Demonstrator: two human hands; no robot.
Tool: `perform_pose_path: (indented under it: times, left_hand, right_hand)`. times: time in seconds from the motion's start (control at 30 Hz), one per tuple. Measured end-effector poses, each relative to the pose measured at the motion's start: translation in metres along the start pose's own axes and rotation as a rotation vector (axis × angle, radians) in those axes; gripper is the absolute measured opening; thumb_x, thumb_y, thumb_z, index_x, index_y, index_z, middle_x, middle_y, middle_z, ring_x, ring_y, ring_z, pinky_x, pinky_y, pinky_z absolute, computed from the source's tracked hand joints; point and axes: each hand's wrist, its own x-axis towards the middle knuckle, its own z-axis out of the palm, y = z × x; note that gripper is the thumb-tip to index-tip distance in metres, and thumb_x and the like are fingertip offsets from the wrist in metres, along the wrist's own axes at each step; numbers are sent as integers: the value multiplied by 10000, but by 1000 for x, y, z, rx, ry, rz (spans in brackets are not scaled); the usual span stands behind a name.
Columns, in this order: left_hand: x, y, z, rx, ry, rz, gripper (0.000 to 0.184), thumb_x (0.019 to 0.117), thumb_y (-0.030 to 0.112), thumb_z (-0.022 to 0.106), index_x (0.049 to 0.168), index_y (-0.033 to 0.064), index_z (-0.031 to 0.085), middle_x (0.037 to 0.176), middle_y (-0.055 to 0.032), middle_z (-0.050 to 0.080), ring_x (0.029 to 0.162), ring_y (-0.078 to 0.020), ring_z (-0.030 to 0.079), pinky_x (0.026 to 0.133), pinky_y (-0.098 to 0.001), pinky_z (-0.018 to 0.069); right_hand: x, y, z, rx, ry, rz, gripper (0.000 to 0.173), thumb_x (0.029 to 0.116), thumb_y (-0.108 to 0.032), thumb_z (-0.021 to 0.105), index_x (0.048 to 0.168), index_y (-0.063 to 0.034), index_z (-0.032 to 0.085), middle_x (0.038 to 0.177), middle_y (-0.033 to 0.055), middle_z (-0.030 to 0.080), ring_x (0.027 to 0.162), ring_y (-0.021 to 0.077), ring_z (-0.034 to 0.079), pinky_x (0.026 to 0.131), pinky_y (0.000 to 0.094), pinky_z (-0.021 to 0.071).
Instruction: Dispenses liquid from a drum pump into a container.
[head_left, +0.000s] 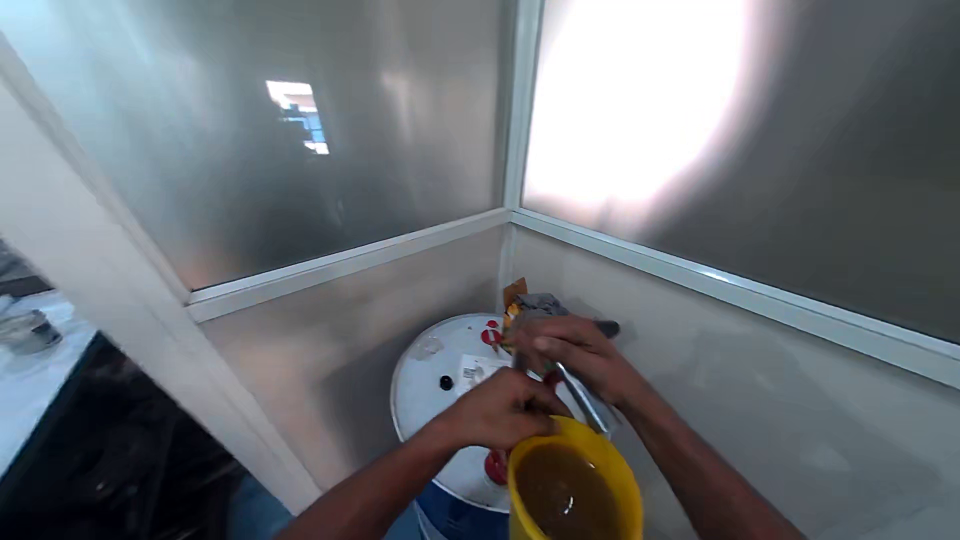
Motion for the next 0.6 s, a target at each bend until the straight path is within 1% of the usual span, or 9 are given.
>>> perform_pose_path:
  times: [0.03,0.07,0.13,0.2,0.27,0.3,0.4,0.53,0.6]
  left_hand:
    - [-2,0,1,19,12,17,230,983,95,589,1118,-26,730,980,-117,724,832,-99,659,784,-298,552]
    - [-4,-1,3,31,32,37,219,978,82,595,1104,-35,731,965,-134,725,835,-128,668,791,-327,557]
    - [-8,-5,4,50,81,84,210,960,40,599,1087,-56,735,930,-166,725,827,-188,682,789,-386,560]
    - [-14,-5,-1,74,111,86,205,948,10,604,1086,-70,733,922,-189,726,828,-234,691,790,-429,559]
    - [-21,-5,-7,85,125,53,201,940,0,609,1080,-80,728,922,-202,726,832,-258,692,790,-450,551]
    - [-25,-3,-11,87,128,35,200,942,-1,609,1082,-81,726,926,-202,724,838,-257,691,796,-448,549]
    - [-36,4,-17,88,127,-61,213,967,30,593,1106,-67,721,952,-188,722,857,-224,682,812,-414,551]
    - [-44,1,-21,77,144,-153,221,985,86,586,1112,-21,732,989,-129,731,848,-134,671,800,-339,554]
    - [-48,0,-23,67,169,-173,210,981,94,596,1102,4,742,971,-87,732,811,-81,652,766,-289,545]
  right_hand:
    - [-2,1,1,54,42,8,473,1080,-385,439,764,-95,640,714,-27,602,690,59,587,674,244,523]
    - [-4,1,2,91,75,20,493,1077,-419,443,722,-128,623,684,-48,584,663,48,573,646,227,506]
    - [-5,2,5,113,117,37,502,1065,-471,458,689,-181,620,676,-78,593,652,35,579,633,216,502]
    - [-2,5,9,132,141,51,487,1052,-501,473,687,-218,629,684,-93,611,671,36,599,676,244,524]
    - [1,6,16,137,176,99,474,1044,-511,482,687,-245,645,688,-110,624,711,42,624,770,276,547]
    - [3,3,21,118,203,113,476,1045,-514,477,683,-251,639,686,-115,623,716,42,628,789,275,551]
    - [6,-6,38,16,332,132,484,1045,-500,474,658,-244,611,629,-112,589,600,24,577,620,217,528]
    - [10,-18,48,-111,406,209,502,1079,-363,415,640,-185,579,602,-76,563,542,39,541,531,214,494]
    - [14,-25,55,-178,445,281,510,1088,-328,386,638,-162,558,579,-52,554,481,53,505,451,216,442]
